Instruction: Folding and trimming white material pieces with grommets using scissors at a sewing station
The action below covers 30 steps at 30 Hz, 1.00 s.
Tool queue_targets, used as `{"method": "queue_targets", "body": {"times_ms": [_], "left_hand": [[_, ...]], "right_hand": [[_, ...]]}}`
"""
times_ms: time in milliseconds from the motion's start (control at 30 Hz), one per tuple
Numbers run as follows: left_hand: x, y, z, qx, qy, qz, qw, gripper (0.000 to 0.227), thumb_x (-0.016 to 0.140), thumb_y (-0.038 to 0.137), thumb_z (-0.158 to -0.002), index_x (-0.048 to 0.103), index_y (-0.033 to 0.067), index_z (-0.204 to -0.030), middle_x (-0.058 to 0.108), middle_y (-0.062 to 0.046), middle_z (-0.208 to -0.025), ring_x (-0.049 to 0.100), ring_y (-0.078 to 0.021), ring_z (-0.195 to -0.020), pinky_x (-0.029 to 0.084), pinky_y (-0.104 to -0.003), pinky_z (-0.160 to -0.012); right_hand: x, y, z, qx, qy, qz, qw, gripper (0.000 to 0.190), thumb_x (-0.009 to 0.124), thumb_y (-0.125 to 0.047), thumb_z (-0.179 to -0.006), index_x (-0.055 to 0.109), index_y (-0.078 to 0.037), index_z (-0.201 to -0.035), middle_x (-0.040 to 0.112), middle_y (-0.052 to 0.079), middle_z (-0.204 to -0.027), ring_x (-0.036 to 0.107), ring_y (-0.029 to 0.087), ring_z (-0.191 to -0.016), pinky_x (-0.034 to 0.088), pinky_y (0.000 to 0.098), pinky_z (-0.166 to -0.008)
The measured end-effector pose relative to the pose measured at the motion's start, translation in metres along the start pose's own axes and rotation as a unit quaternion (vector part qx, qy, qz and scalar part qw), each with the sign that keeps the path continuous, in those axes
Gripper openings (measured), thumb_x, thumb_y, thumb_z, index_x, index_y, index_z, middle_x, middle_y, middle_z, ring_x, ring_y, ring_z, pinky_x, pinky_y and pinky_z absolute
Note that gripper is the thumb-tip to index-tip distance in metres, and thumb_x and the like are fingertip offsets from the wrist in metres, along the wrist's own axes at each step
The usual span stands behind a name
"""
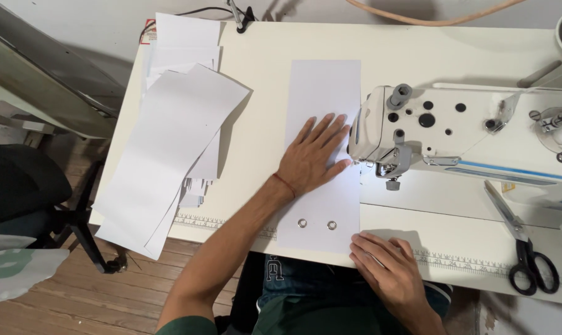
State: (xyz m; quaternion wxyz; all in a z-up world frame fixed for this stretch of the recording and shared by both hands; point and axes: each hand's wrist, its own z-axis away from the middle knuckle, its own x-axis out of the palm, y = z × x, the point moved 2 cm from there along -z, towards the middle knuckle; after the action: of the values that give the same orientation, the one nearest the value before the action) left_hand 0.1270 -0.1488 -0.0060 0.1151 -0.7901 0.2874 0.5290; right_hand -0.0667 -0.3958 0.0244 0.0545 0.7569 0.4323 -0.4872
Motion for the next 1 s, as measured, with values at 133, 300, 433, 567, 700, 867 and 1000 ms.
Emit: {"method": "queue_targets", "body": {"times_ms": [133, 300, 433, 567, 700, 867, 1000], "left_hand": [[-0.002, -0.002, -0.003, 0.007, 0.011, 0.009, 1.000, 0.073, 0.052, 0.059, -0.123, 0.053, 0.0102, -0.177, 0.047, -0.011, -0.187, 0.041, -0.0311, -0.177, 0.027, -0.054, -0.149], [-0.003, -0.003, -0.003, 0.007, 0.004, 0.021, 1.000, 0.072, 0.052, 0.058, -0.122, 0.054, 0.0096, -0.176, 0.048, -0.012, -0.187, 0.042, -0.0319, -0.176, 0.028, -0.055, -0.148], [-0.004, -0.008, -0.005, 0.017, 0.001, 0.032, 0.999, 0.072, 0.051, 0.058, -0.123, 0.053, 0.0088, -0.176, 0.049, -0.012, -0.186, 0.042, -0.0328, -0.176, 0.027, -0.055, -0.148], [-0.004, -0.010, -0.006, 0.028, 0.003, 0.034, 0.999, 0.073, 0.053, 0.058, -0.123, 0.053, 0.0080, -0.176, 0.050, -0.012, -0.186, 0.043, -0.0333, -0.176, 0.028, -0.055, -0.148], [-0.004, -0.011, -0.006, 0.031, 0.011, 0.030, 0.999, 0.073, 0.054, 0.058, -0.123, 0.054, 0.0083, -0.176, 0.051, -0.012, -0.185, 0.043, -0.0328, -0.175, 0.029, -0.055, -0.148], [-0.004, -0.011, -0.007, 0.033, 0.008, 0.037, 0.999, 0.073, 0.052, 0.058, -0.123, 0.053, 0.0072, -0.176, 0.049, -0.012, -0.186, 0.042, -0.0334, -0.176, 0.028, -0.055, -0.149], [-0.004, -0.011, -0.007, 0.040, 0.019, 0.034, 0.998, 0.072, 0.056, 0.057, -0.122, 0.056, 0.0068, -0.174, 0.051, -0.012, -0.185, 0.044, -0.0335, -0.175, 0.030, -0.056, -0.148]], "right_hand": [[0.002, 0.000, -0.001, 0.010, -0.004, -0.002, 1.000, 0.015, 0.077, -0.012, -0.109, 0.086, -0.015, -0.121, 0.085, 0.000, -0.139, 0.079, 0.020, -0.133, 0.050, 0.0427, -0.103], [0.006, 0.000, 0.001, 0.015, 0.002, 0.004, 1.000, 0.017, 0.081, -0.010, -0.107, 0.088, -0.015, -0.121, 0.086, -0.001, -0.138, 0.079, 0.020, -0.132, 0.051, 0.0427, -0.103], [0.010, -0.004, -0.003, 0.008, 0.009, 0.006, 1.000, 0.015, 0.080, -0.010, -0.108, 0.087, -0.015, -0.120, 0.085, -0.001, -0.138, 0.079, 0.021, -0.131, 0.052, 0.0426, -0.103], [0.011, -0.008, -0.007, 0.002, 0.014, 0.001, 1.000, 0.012, 0.080, -0.012, -0.109, 0.087, -0.013, -0.118, 0.086, 0.001, -0.135, 0.079, 0.023, -0.131, 0.053, 0.0423, -0.101], [0.011, -0.009, -0.006, 0.013, 0.017, -0.015, 1.000, 0.013, 0.084, -0.012, -0.106, 0.088, -0.011, -0.118, 0.087, 0.003, -0.135, 0.080, 0.025, -0.132, 0.055, 0.0440, -0.103], [0.013, -0.007, -0.006, 0.005, 0.018, -0.005, 1.000, 0.013, 0.083, -0.014, -0.107, 0.088, -0.013, -0.119, 0.086, 0.001, -0.135, 0.079, 0.023, -0.131, 0.054, 0.0423, -0.103], [0.012, -0.007, -0.007, 0.002, 0.019, -0.004, 1.000, 0.012, 0.080, -0.014, -0.109, 0.087, -0.013, -0.118, 0.086, 0.001, -0.135, 0.079, 0.024, -0.130, 0.053, 0.0426, -0.102]]}}
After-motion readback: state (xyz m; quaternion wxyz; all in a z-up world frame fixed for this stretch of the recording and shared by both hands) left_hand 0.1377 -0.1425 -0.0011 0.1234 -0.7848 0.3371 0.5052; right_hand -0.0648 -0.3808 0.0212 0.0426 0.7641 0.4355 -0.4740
